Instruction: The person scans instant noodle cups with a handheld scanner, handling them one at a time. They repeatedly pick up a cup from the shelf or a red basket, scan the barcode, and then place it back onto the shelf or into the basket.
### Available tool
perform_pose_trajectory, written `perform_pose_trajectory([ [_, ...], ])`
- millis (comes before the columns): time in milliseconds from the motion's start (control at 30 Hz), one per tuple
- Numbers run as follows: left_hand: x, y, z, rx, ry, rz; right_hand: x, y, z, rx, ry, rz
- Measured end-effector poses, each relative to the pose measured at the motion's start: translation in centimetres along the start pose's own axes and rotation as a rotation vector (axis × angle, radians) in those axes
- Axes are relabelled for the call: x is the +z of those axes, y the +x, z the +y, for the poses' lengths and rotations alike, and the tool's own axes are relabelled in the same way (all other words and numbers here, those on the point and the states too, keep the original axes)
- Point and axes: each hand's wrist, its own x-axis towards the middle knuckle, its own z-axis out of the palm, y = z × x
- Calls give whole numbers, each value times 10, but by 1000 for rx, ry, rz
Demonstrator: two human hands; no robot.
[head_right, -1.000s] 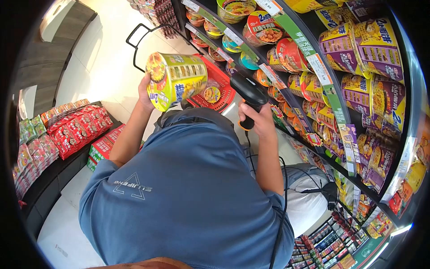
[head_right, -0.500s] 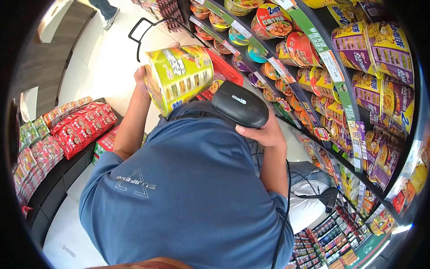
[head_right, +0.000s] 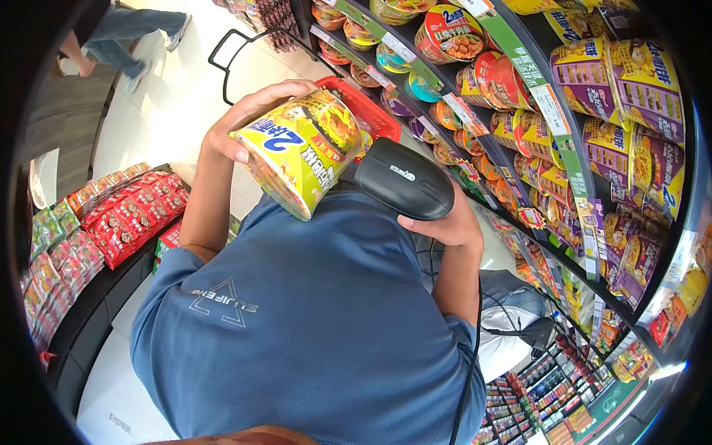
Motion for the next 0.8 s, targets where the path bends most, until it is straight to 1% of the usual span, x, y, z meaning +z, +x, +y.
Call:
perform_pose_trajectory([
  [133, 5, 0, -2, -12, -73, 75, -1, 3, 0, 2, -8, -15],
  [533, 5, -1, -3, -85, -102, 41, 1, 10, -5, 33, -2, -34],
  [800, 6, -1, -5, -81, -96, 54, -5, 12, -1, 25, -26, -78],
])
